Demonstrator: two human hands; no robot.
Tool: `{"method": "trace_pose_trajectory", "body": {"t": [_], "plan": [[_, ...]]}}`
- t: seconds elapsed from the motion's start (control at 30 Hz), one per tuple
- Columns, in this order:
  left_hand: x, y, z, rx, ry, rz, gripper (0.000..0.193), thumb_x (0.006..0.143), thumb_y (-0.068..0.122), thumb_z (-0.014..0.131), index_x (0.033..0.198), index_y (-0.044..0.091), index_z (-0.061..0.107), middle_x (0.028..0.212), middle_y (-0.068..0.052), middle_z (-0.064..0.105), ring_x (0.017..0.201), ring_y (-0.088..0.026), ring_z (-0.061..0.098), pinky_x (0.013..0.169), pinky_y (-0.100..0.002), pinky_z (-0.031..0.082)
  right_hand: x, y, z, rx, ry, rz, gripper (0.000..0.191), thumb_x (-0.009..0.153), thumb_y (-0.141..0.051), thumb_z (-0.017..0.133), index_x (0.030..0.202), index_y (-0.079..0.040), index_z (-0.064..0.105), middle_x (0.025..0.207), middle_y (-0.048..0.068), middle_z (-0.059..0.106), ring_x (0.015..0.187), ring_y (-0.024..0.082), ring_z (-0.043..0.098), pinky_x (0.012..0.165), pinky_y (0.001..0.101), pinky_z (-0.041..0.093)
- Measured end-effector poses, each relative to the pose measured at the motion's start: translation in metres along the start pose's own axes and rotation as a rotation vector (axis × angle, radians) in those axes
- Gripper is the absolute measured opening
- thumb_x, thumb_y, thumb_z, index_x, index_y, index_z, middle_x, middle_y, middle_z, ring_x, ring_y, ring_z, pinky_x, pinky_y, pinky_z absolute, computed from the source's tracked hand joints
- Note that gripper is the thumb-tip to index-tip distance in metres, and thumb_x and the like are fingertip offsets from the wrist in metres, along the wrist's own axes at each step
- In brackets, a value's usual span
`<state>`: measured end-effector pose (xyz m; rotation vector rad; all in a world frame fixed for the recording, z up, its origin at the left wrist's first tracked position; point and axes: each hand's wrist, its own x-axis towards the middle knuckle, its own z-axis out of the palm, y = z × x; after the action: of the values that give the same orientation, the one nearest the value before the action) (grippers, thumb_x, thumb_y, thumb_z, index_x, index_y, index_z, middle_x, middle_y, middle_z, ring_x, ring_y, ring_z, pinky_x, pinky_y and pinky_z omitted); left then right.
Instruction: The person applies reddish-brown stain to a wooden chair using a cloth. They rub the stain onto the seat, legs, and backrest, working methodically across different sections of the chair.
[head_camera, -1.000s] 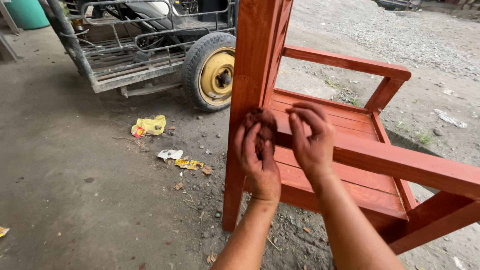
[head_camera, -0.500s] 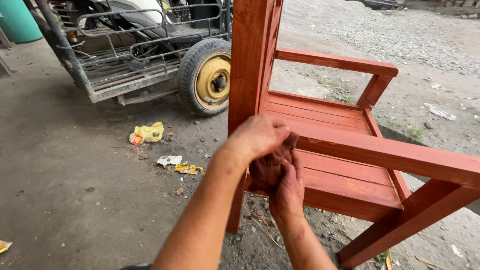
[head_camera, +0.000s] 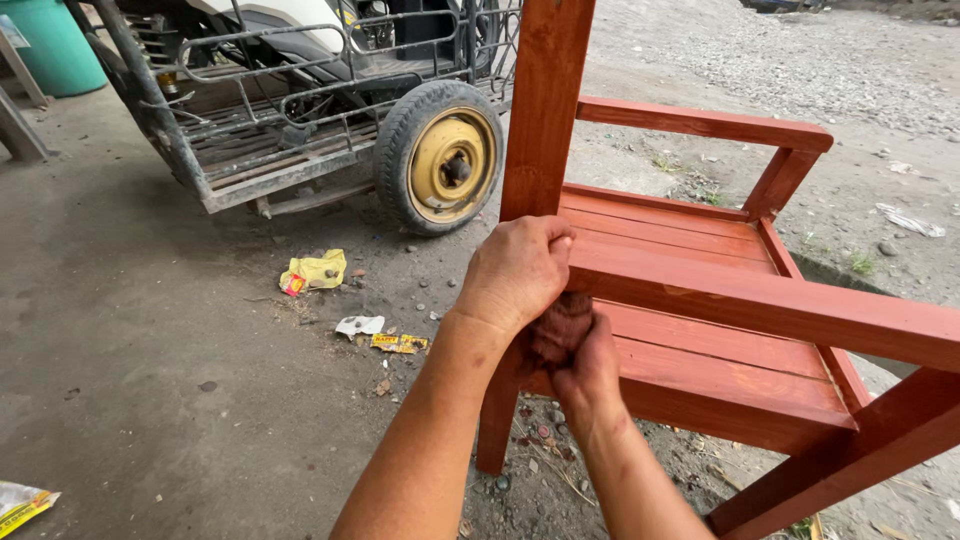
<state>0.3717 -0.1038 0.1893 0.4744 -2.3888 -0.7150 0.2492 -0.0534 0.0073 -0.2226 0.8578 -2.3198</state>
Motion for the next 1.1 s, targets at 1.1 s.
{"method": "trace_pose_trajectory", "body": {"t": [1.1], "plan": [[0.001,-0.009,-0.016,0.083,-0.097,-0.075,0.033,0.086,0.018,0.056,0.109,0.025,0.079,0.118,-0.009,0.073,0.111,-0.032,0.068,0.101,-0.043,0.052,-0.026,-0.006,0.007,-0.029,-0.1,-0.148,0.032,0.104,-0.015,0.051,0.131,0.001,0.059,0.114,0.015,0.072,0.099,0.025,0.071,0.084,0.0413,0.06]]}}
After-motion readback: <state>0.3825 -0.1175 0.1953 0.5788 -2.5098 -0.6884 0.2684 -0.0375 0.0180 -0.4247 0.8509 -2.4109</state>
